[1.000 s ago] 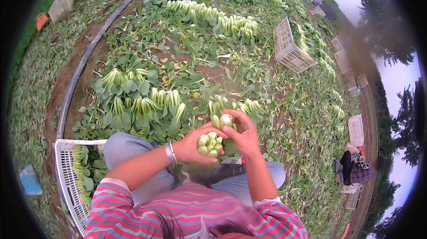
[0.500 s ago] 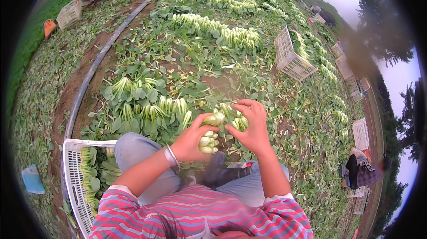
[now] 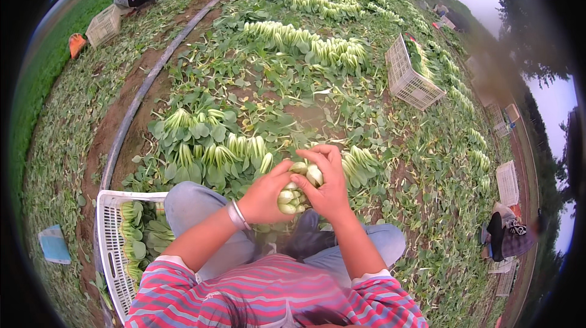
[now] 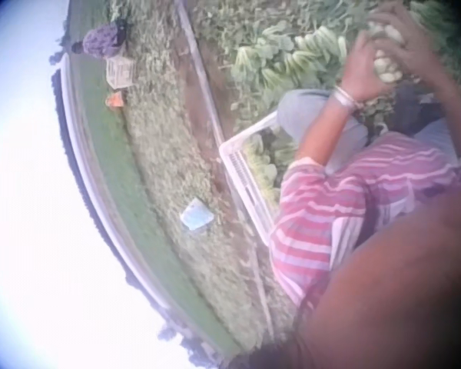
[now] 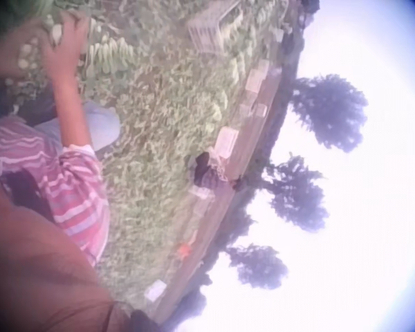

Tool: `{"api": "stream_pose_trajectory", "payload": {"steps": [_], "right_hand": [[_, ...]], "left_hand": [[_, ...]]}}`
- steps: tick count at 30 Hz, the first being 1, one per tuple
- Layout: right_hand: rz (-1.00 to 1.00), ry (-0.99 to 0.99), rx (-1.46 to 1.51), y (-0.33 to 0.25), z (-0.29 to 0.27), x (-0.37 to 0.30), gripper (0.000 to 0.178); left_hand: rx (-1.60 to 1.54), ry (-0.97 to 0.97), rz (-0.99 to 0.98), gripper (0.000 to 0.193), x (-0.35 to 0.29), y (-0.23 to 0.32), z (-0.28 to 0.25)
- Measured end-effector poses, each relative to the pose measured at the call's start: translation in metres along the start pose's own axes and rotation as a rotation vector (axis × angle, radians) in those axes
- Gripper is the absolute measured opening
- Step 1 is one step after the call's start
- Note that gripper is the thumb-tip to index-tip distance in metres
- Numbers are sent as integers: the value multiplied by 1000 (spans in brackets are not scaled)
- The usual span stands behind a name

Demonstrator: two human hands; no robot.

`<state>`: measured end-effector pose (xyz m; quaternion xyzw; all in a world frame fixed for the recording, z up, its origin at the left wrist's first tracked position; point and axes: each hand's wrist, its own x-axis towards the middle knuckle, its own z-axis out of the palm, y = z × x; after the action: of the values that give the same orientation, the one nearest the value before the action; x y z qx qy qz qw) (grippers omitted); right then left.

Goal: The person sits on the ground in a field and sorts small green vegetables by hand. They pick up bunches from the ground, separate them, and place them into a white plastic basket.

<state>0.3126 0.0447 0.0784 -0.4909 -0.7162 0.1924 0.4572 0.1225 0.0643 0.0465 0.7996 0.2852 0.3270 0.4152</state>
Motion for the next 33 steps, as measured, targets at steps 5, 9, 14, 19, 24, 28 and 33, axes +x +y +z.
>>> {"api": "stream_pose_trajectory", "payload": {"steps": [5,9,14,19,24,28,33], "right_hand": [[-4,-56,160,24,5,-2,32],[106,209,343,25,12,-8,17],[-89,98,167,16,8,-21,51],[-1,136,223,11,27,-29,75],[35,232,161,28,34,-30,74],[116,147,227,59,51,-25,72],[561,-173,903,155,51,-31,63]], "left_hand": [[-50,-17,51,73,4,-5,8],[-156,68,136,72,-2,-18,9],[-328,186,110,100,-8,-13,11],[-277,138,161,121,4,-17,14],[-424,3,39,115,22,-38,24],[-729,-7,-202,120,31,-55,23],[-728,-99,-375,112,50,-86,13]]}}
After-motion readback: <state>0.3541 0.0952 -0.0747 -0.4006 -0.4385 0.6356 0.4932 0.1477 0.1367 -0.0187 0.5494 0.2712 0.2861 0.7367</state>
